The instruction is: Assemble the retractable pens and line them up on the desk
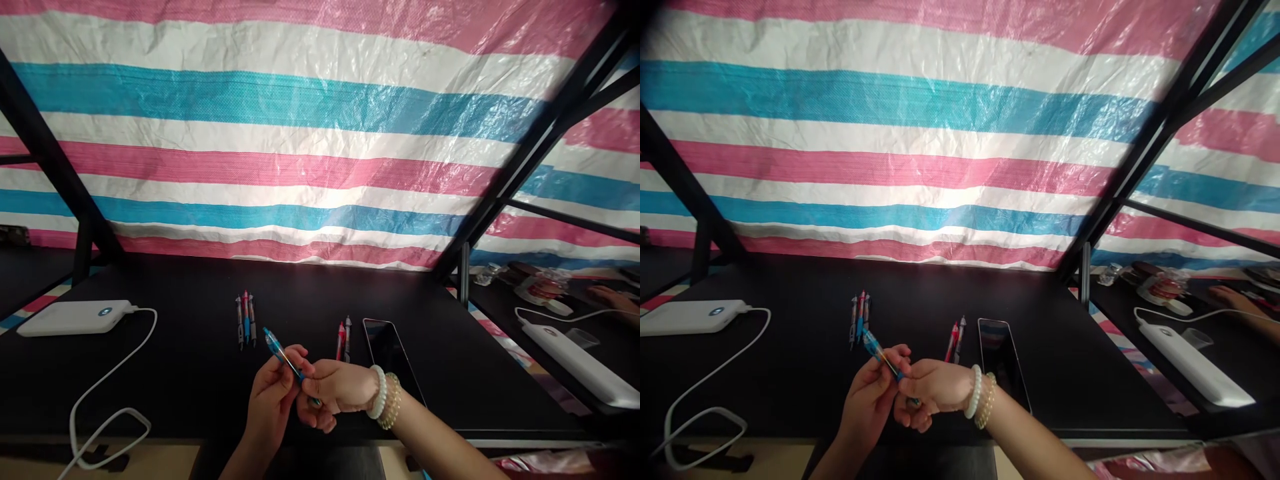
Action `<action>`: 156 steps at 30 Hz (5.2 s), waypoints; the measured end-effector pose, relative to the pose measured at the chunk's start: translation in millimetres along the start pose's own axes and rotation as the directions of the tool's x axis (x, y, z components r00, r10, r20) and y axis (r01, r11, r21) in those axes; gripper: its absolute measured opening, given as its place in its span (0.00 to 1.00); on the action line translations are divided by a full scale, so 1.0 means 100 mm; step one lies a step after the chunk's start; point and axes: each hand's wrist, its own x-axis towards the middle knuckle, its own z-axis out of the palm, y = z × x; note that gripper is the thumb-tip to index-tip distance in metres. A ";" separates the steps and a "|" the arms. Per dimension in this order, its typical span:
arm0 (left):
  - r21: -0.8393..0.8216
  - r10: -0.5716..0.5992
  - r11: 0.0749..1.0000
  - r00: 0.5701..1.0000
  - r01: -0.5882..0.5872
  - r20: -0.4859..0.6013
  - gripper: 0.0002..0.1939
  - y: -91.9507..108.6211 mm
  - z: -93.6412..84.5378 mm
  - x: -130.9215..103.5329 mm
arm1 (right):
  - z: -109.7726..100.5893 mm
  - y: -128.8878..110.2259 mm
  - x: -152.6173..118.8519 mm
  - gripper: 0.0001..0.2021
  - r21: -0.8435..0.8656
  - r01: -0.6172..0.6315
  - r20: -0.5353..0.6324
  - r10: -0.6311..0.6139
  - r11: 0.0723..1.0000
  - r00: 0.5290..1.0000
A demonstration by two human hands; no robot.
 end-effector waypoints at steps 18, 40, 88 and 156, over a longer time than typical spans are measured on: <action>-0.242 -0.053 0.969 0.998 0.059 0.032 0.12 0.04 0.09 0.03 | 0.03 0.00 0.06 0.17 0.305 -0.159 0.069 0.144 0.939 0.987; -0.096 0.046 0.994 0.998 -0.043 0.030 0.14 0.42 0.49 1.01 | -0.30 -0.61 0.12 0.13 -0.293 0.145 -0.547 -0.290 0.945 0.785; 0.272 -0.051 0.961 0.998 0.055 -0.022 0.06 0.34 0.06 0.87 | -0.68 -0.43 -0.18 0.21 -0.110 0.144 -0.520 -0.180 0.983 0.835; 0.305 0.123 0.946 0.992 -0.105 -0.041 0.12 0.51 0.04 0.95 | -0.71 -0.40 -0.15 0.15 0.195 0.136 -0.522 -0.015 0.971 0.853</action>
